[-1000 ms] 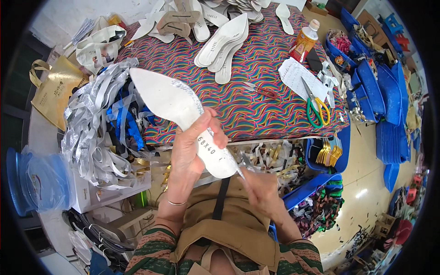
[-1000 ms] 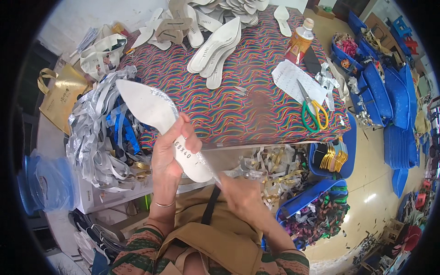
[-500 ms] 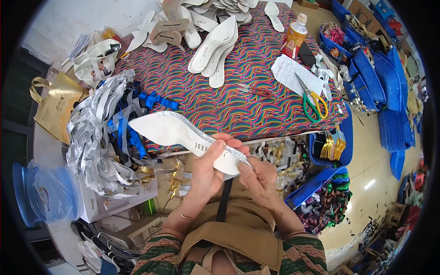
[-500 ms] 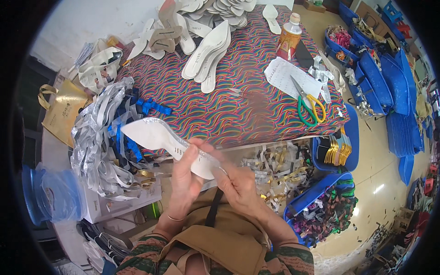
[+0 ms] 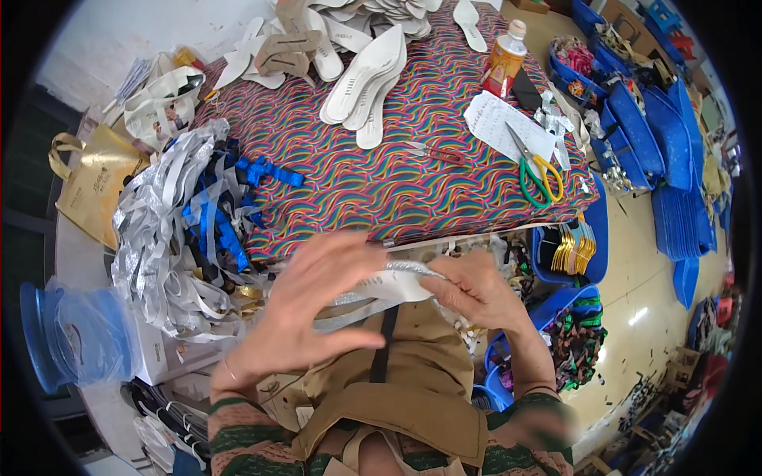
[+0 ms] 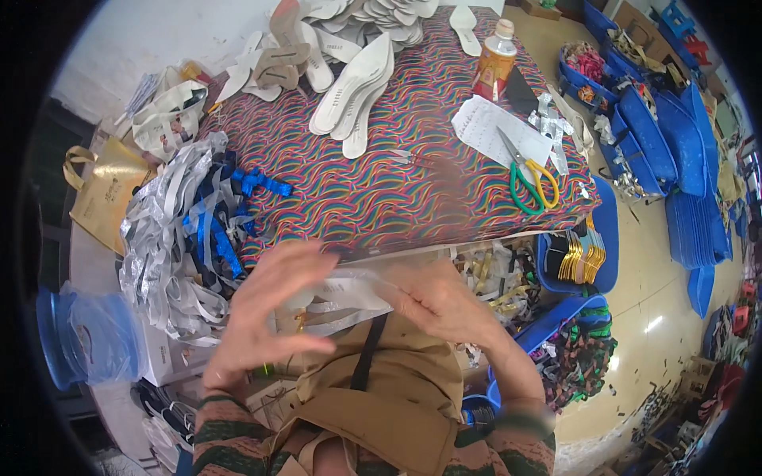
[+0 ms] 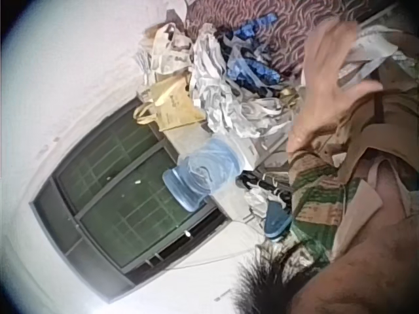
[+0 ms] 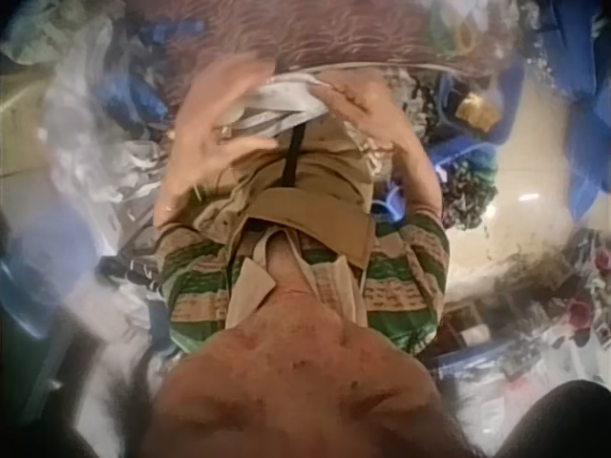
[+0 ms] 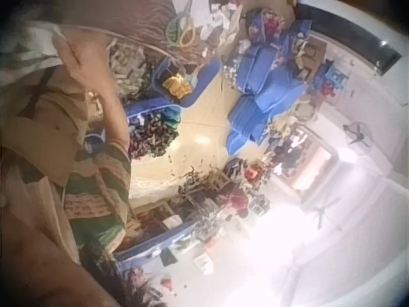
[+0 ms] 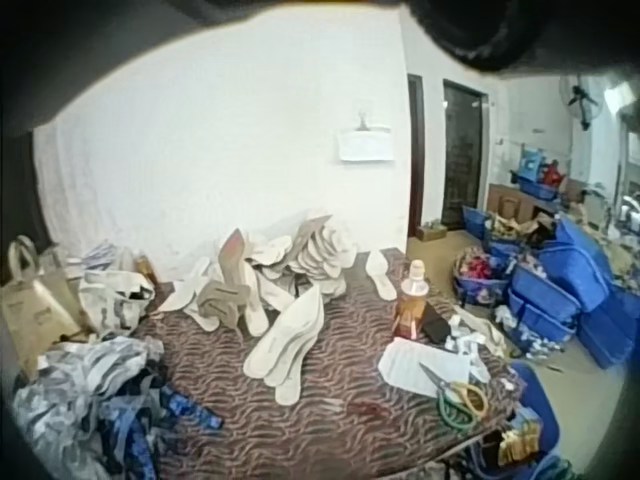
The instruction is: The person applies a silver glittery ribbon to the edges of white shoe insoles. They pick up an insole, wrap the ribbon around its perimeter, and trim the excess with scissors. The person repeats this process for several insoles, placing the finished ones on the table.
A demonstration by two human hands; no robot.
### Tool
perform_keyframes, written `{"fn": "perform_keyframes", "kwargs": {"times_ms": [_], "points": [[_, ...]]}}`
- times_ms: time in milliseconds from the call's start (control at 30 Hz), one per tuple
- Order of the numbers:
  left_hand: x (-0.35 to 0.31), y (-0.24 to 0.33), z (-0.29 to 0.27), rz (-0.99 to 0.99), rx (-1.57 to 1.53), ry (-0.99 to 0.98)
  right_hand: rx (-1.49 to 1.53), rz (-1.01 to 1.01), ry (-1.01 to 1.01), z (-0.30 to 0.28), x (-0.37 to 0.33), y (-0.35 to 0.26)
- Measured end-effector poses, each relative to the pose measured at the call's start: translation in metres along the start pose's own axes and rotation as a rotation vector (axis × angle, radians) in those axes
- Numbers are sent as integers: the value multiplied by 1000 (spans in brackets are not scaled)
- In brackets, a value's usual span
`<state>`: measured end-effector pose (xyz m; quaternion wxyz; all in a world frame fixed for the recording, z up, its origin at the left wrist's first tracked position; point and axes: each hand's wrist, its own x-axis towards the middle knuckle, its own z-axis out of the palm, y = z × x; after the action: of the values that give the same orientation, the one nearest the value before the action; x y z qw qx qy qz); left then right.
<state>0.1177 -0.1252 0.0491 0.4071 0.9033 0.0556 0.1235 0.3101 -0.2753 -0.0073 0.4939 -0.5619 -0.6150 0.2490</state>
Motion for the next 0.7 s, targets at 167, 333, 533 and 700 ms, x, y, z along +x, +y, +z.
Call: {"fn": "perform_keyframes", "kwargs": {"times_ms": [167,333,533,700], "points": [[24,-34,-7,-144,44,-596,-141,-15,-192,5,-1,-4],[15,-23,-9,3,323,-444,860,712,-480,-25,4,-2],[17,-17,-16,-40,523,-499,715,527,-272,-27,3,12],[3,-32,2,-103,312,-388,357,379,-22,-49,7,0]]}}
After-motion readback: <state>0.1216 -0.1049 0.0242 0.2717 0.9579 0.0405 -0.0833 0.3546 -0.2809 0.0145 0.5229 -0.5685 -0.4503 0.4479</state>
